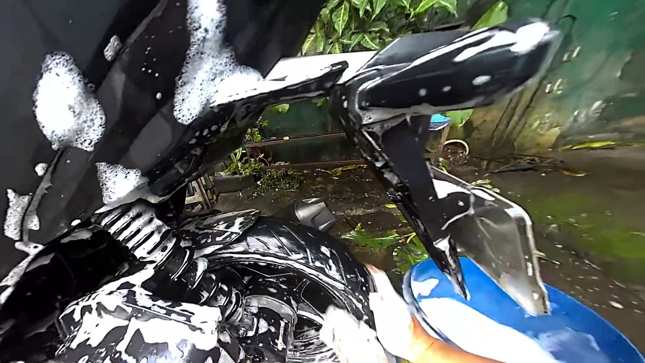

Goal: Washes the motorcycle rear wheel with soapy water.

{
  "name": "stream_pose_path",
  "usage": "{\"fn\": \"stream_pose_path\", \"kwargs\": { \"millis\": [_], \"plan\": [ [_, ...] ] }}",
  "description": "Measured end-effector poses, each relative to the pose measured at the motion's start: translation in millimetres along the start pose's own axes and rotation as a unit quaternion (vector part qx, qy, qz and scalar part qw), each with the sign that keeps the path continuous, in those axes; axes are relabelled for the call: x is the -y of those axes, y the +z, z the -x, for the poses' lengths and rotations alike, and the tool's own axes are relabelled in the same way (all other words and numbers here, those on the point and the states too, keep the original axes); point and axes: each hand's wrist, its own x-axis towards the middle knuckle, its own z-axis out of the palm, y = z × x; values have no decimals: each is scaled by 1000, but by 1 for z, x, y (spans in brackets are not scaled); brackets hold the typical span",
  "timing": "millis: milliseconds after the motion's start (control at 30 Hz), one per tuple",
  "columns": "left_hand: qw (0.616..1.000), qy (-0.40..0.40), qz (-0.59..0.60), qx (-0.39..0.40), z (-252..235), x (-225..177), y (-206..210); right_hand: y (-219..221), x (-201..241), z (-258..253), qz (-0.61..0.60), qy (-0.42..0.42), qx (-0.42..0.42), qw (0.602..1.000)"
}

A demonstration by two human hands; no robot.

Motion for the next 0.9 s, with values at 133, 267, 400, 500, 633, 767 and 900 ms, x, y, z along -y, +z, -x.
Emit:
{"fn": "stream_pose_path", "kwargs": {
  "millis": [133,267,400,500,633,767,900],
  "plan": [
    [971,-39,164,-168,-106,-122,-51,-27,14,37,56,216,234,946],
    [929,-72,277,-232,-176,-118,-98,-45,25,41,-3,317,321,892],
    [965,-128,213,-87,-110,-104,-41,-59,1,21,-71,262,235,933],
    [974,-164,117,-103,-33,-48,23,-70,10,-7,-126,233,166,950],
    [984,-175,-12,-40,-1,27,10,-72,40,-47,-136,151,130,970],
    [949,-266,-170,-23,12,39,14,-64,73,-62,-66,95,150,982],
    [961,-277,-12,7,-8,-24,-11,-61,89,-73,3,39,148,988]
  ]
}}
